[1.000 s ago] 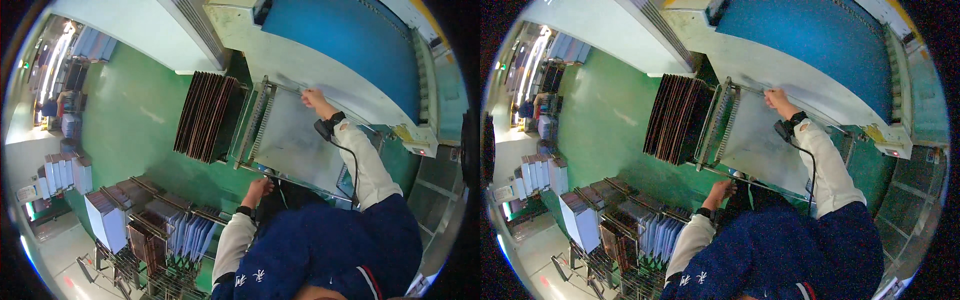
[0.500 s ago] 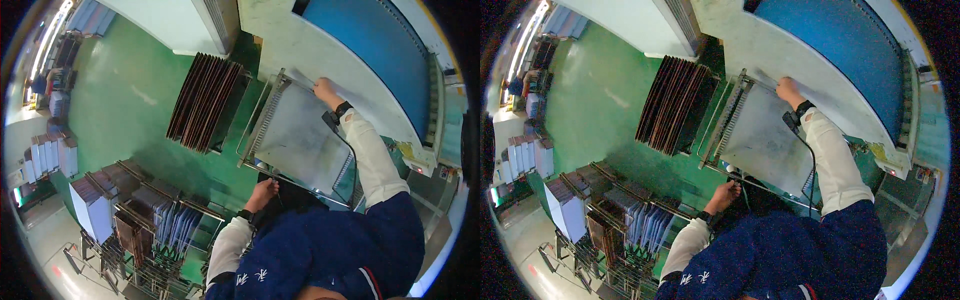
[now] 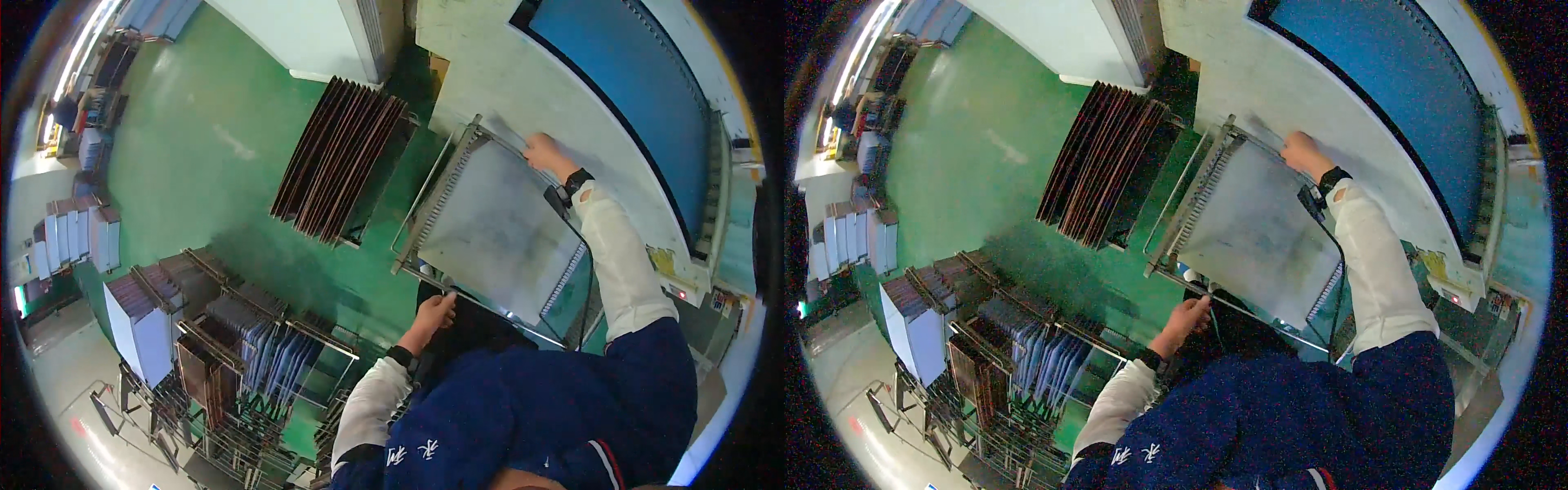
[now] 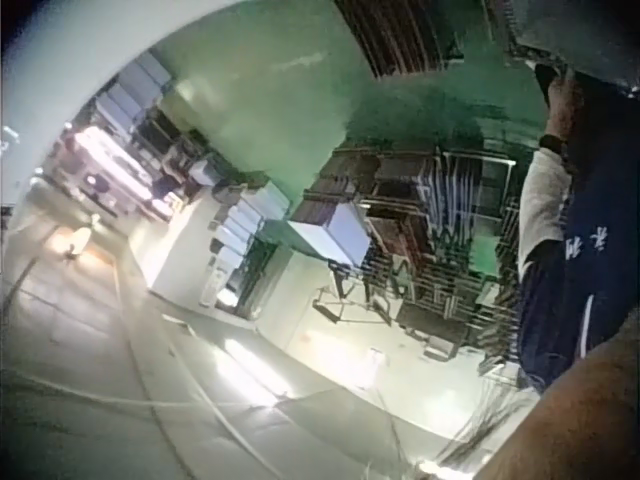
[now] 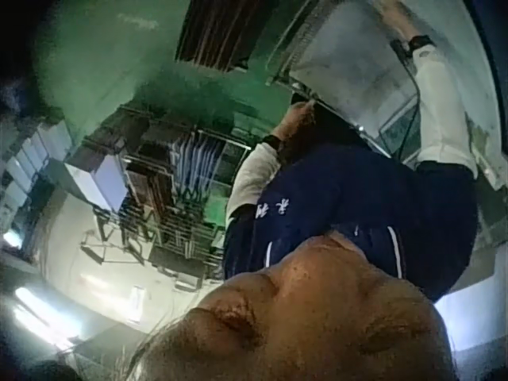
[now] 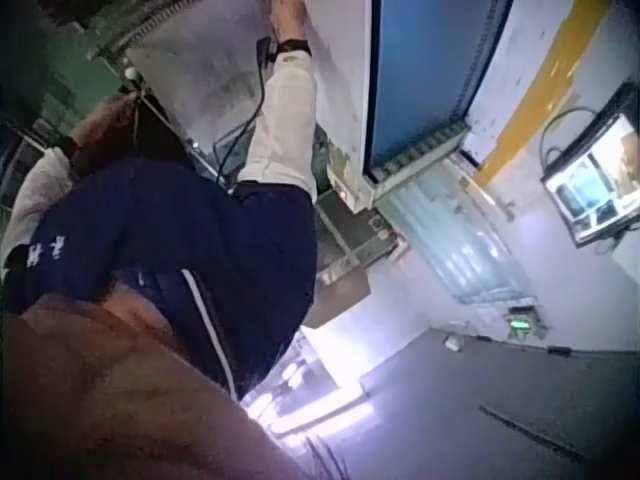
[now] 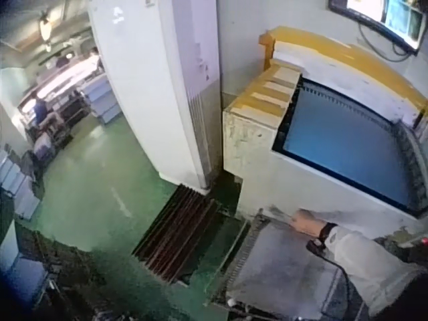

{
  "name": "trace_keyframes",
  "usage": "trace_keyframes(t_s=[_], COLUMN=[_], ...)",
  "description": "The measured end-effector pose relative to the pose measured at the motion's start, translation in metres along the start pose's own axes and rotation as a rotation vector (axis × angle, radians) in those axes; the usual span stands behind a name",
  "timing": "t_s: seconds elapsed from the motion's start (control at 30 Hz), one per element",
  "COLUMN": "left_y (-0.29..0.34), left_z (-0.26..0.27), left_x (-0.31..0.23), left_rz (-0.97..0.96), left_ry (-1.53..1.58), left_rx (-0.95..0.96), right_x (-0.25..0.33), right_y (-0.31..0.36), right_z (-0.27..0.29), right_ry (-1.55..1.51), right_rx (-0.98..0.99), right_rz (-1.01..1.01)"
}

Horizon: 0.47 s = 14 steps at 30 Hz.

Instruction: Placing metal sheets into an industrial processing machine and managing stacks of material.

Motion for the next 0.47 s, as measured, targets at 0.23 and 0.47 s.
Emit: trace_keyframes(t_s=[0.23, 0.47], left_y=[-0.012, -0.003], left_z=[0.006, 0.024], left_x=[0.027, -0.024], left_rz=[-0.125, -0.113], left_ry=[-0.285, -0.776], left_rx=[0.099, 0.171], right_x=[0.004, 0.001], right_y=[0.021, 0.039], right_z=[0.008, -0.001], right_ry=[0.126, 0.084], right_rx=[-0.036, -0.122], right_rz=[0.153, 0.433])
Point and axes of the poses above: each hand's wrist, its own y-axis away from the middle knuckle, its own z-axis out of the back of the hand, x = y × z, the point moved 1 cm from there along -y, towards the middle knuckle, and after that the axes turned 15 degrees about -z, right-handed, at the moved point
